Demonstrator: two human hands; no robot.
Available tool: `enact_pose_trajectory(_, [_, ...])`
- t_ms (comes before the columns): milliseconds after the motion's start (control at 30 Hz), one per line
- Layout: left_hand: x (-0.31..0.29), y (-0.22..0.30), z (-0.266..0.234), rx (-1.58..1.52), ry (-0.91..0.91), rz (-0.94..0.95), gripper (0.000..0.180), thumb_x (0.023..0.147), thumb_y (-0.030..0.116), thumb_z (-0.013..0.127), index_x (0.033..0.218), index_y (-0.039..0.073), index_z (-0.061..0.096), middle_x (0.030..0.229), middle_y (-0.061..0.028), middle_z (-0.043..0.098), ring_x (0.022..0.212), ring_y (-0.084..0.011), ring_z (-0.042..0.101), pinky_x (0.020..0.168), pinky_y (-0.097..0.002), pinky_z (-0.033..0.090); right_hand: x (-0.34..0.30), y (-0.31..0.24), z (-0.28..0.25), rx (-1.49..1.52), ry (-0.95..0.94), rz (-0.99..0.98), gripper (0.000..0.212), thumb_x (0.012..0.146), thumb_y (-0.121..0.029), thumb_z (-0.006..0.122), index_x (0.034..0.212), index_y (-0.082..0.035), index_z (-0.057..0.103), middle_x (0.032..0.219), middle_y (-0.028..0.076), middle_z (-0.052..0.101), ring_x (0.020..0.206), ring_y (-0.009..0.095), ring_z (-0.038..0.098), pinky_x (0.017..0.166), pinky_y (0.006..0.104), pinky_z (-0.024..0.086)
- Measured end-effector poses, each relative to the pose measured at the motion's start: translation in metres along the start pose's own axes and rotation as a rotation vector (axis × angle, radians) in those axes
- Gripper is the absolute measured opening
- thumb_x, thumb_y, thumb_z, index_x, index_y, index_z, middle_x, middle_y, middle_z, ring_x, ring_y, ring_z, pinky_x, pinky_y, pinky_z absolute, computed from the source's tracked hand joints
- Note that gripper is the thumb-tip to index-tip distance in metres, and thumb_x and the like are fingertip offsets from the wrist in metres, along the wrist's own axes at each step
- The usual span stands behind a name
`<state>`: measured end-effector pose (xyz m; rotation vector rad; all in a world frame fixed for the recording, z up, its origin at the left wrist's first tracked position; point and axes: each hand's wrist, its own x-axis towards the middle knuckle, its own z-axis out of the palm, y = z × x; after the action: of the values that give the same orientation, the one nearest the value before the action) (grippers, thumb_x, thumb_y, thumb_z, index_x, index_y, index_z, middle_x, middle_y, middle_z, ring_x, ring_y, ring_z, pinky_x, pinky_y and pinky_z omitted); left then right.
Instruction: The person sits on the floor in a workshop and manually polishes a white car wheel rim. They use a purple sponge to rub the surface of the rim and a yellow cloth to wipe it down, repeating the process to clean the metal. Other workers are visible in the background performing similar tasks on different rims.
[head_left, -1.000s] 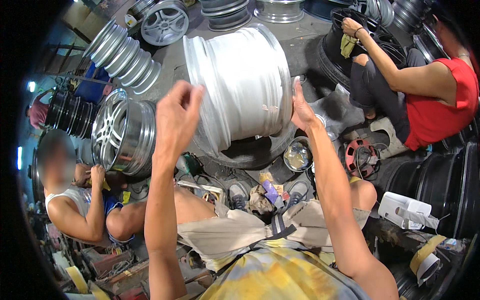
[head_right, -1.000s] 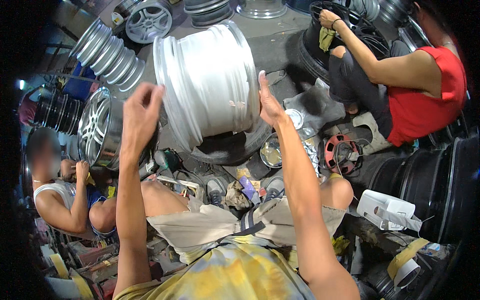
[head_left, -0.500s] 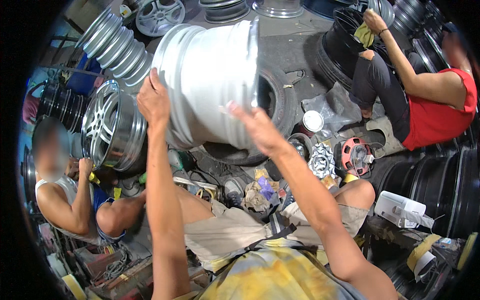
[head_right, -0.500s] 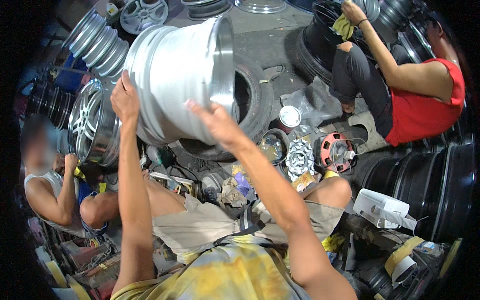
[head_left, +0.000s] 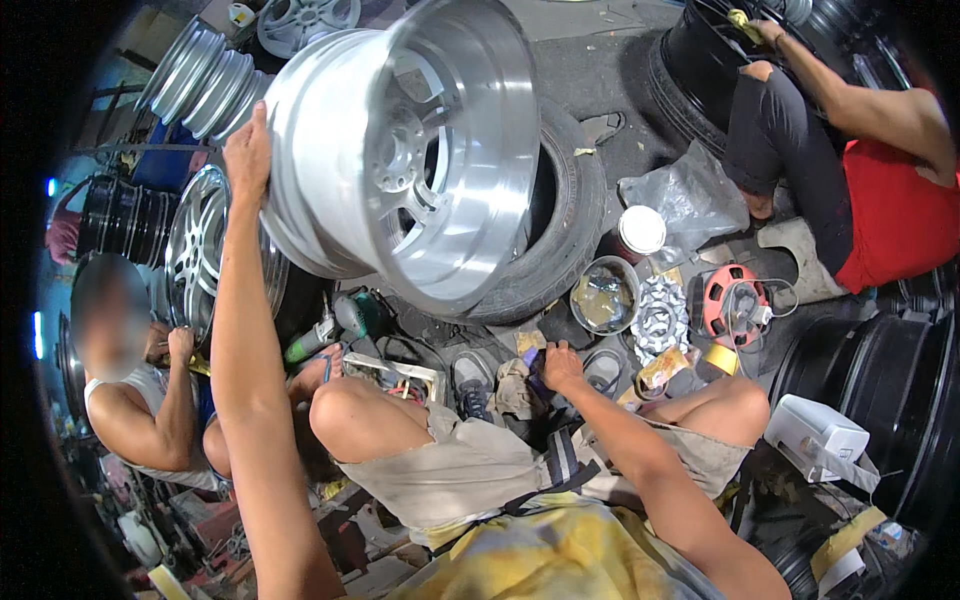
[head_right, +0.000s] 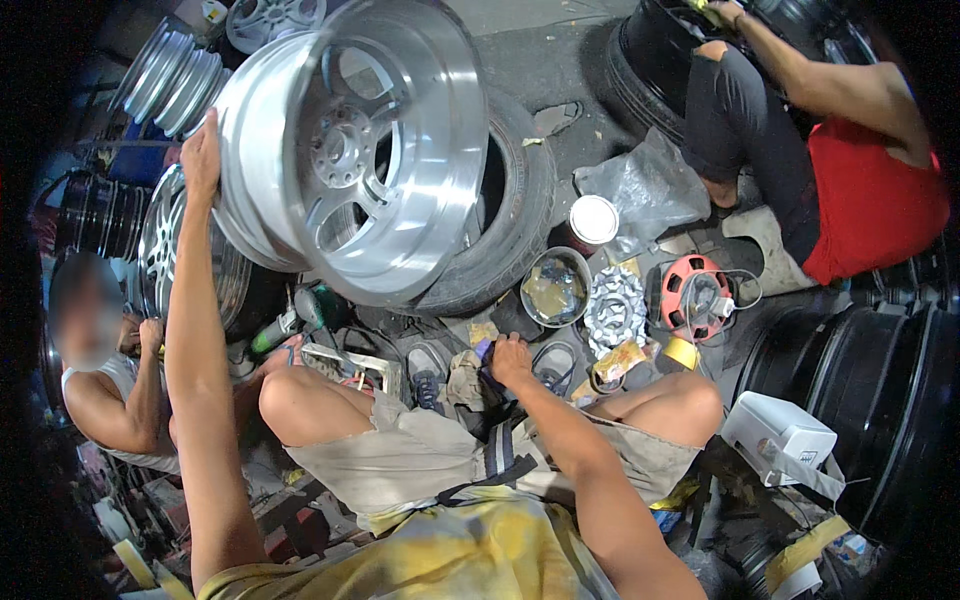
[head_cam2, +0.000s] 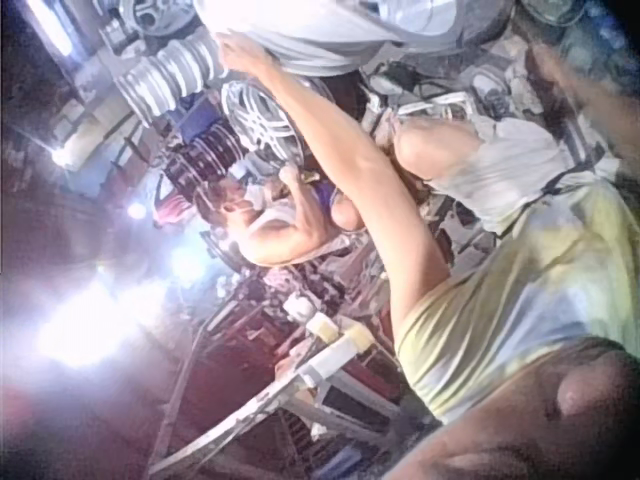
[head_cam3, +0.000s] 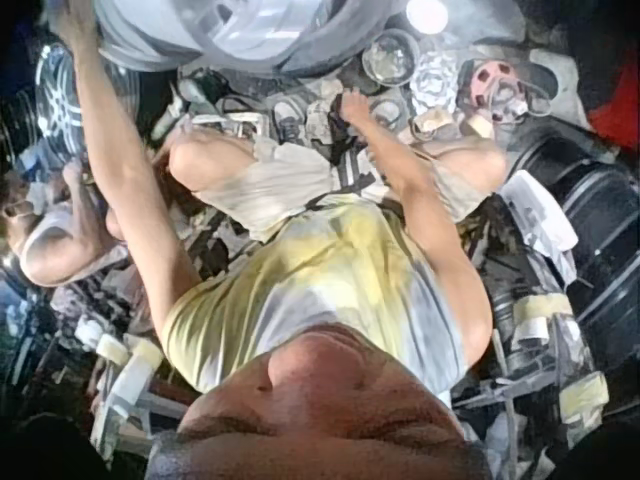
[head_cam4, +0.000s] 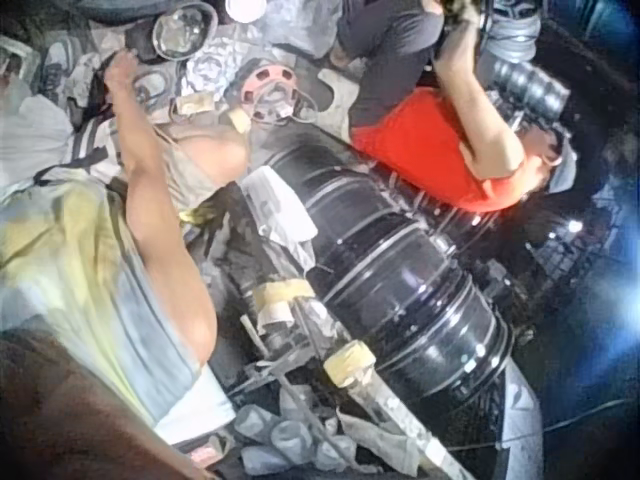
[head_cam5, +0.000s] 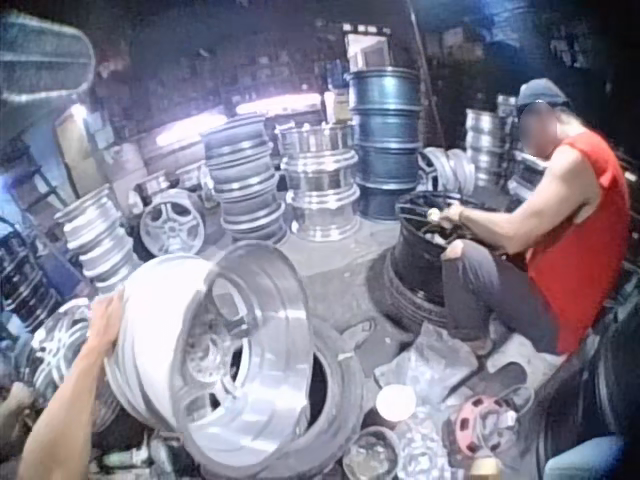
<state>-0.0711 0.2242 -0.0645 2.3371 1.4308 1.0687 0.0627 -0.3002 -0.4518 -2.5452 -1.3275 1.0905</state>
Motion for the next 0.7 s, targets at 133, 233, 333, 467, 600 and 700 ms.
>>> enact_pose_trajectory(133, [0.019, -0.063, -0.018, 0.12, -0.048, -0.034, 0.075, 0.104, 0.059, 0.05, 0.09, -0.012, 0.066, 0.07, -0.0189, 0.061, 0.072, -0.0223, 0.053, 0.075, -0.0427, 0.047, -0.008, -0.015, 0.012, -0.037, 0.159, -0.05, 0.033, 0.085, -0.008, 0.068, 0.116, 0.002, 0.06, 0.119, 0.022, 0.057, 0.11, 0.042, 0.061, 0.091, 0.0533, 0.055])
enact_pose_trajectory(233, [0.021, -0.064, -0.01, 0.057, -0.027, -0.062, 0.075, 0.104, 0.06, 0.05, 0.089, -0.012, 0.067, 0.071, -0.0161, 0.061, 0.073, -0.0223, 0.052, 0.076, -0.0425, 0.047, -0.012, -0.017, 0.005, -0.015, 0.201, -0.172, 0.032, 0.085, -0.005, 0.068, 0.116, 0.001, 0.061, 0.118, 0.022, 0.058, 0.108, 0.044, 0.061, 0.088, 0.0552, 0.054])
enact_pose_trajectory(333, [0.022, -0.07, -0.009, -0.011, 0.012, -0.13, 0.074, 0.104, 0.06, 0.051, 0.107, -0.01, 0.072, 0.081, -0.0179, 0.068, 0.083, -0.0221, 0.061, 0.085, -0.0385, 0.049, -0.005, -0.026, -0.015, 0.143, 0.08, -0.228, 0.03, 0.09, -0.009, 0.068, 0.117, 0.0, 0.058, 0.113, 0.028, 0.063, 0.108, 0.05, 0.061, 0.087, 0.0575, 0.052])
enact_pose_trajectory(467, [0.021, -0.06, -0.009, -0.026, -0.053, -0.172, 0.073, 0.104, 0.06, 0.052, 0.113, -0.01, 0.071, 0.086, -0.0163, 0.071, 0.087, -0.0209, 0.063, 0.086, -0.0365, 0.05, -0.01, -0.039, -0.077, 0.395, -0.169, -0.165, 0.03, 0.101, -0.023, 0.06, 0.117, 0.0, 0.047, 0.105, 0.036, 0.066, 0.106, 0.058, 0.06, 0.089, 0.0607, 0.049])
enact_pose_trajectory(600, [0.026, -0.075, -0.014, -0.03, -0.11, -0.233, 0.072, 0.104, 0.058, 0.053, 0.109, -0.011, 0.072, 0.086, -0.0146, 0.071, 0.086, -0.0197, 0.062, 0.085, -0.0357, 0.049, -0.007, -0.044, -0.119, 0.591, -0.332, -0.129, 0.033, 0.102, -0.026, 0.065, 0.123, -0.003, 0.054, 0.102, 0.02, 0.072, 0.092, 0.039, 0.07, 0.077, 0.0485, 0.056])
enact_pose_trajectory(700, [0.023, -0.079, -0.006, -0.129, -0.029, -0.224, 0.071, 0.104, 0.057, 0.053, 0.106, -0.011, 0.072, 0.083, -0.0138, 0.07, 0.082, -0.0188, 0.059, 0.083, -0.0354, 0.049, -0.014, -0.056, -0.188, 0.886, -0.772, 0.003, 0.034, 0.099, -0.026, 0.073, 0.128, -0.011, 0.068, 0.102, -0.001, 0.073, 0.084, 0.005, 0.063, 0.073, 0.0256, 0.055])
